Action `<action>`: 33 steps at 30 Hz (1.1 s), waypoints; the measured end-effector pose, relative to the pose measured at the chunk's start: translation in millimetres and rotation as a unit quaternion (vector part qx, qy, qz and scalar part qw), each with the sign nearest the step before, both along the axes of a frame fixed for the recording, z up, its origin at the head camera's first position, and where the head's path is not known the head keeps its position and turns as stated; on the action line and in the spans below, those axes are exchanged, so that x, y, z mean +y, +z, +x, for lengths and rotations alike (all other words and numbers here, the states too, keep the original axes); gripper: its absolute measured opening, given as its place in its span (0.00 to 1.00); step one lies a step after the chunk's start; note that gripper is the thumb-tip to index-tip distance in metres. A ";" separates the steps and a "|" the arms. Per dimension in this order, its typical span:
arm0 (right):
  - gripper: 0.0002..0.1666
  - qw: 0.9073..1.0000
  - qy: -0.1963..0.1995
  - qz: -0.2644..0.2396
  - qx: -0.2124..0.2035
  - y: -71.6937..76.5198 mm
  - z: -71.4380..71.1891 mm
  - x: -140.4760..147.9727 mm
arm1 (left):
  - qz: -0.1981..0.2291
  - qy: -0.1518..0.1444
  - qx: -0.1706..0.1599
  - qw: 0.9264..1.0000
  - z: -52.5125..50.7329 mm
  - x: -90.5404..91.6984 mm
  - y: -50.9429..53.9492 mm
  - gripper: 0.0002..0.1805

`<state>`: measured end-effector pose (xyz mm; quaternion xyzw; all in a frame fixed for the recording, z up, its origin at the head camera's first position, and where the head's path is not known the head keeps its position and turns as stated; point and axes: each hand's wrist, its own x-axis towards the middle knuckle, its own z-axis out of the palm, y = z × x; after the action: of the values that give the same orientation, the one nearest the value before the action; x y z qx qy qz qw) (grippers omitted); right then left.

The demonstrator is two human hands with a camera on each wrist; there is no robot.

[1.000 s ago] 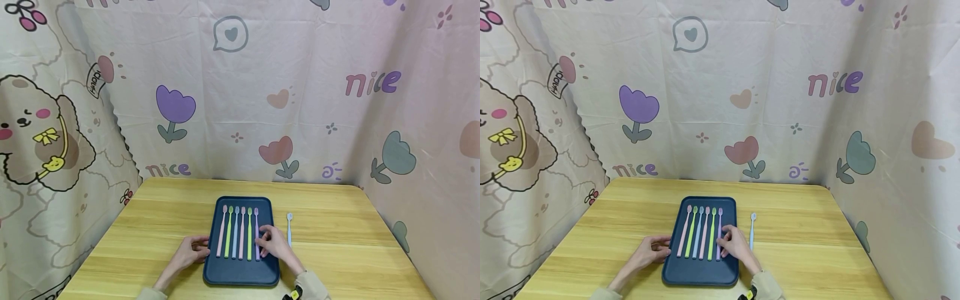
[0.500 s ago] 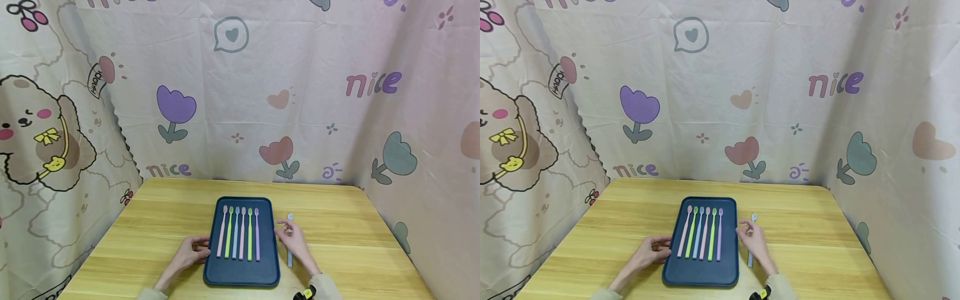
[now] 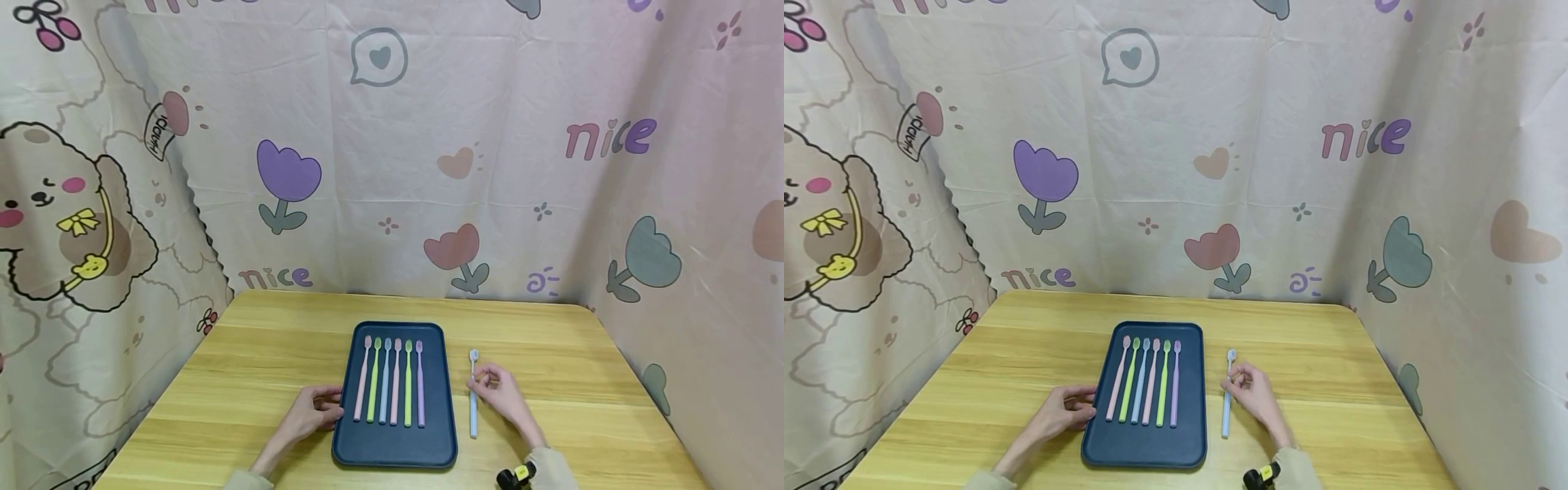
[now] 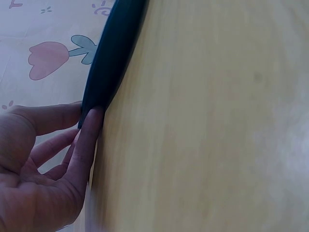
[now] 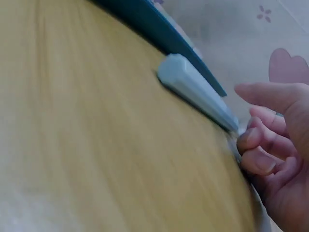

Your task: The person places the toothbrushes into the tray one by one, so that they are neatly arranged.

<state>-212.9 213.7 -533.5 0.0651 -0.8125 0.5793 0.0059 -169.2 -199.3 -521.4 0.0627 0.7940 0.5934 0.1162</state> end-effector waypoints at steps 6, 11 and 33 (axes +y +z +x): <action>0.18 0.998 0.062 -0.001 0.007 -5.0 -2.2 9.1 | -0.003 -0.002 0.005 1.000 -0.4 0.0 0.8 0.29; 0.21 0.995 0.104 0.000 0.001 -3.9 -2.0 12.8 | -0.001 0.003 -0.001 1.000 -0.3 0.4 1.6 0.29; 0.18 0.999 -0.006 0.031 -0.015 -6.4 -3.3 5.9 | 0.014 -0.003 0.005 1.000 1.6 0.3 0.4 0.29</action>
<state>-216.2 219.7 -539.9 0.0523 -0.8306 0.5544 -0.0048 -167.6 -199.0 -521.0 0.0695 0.7858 0.6042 0.1129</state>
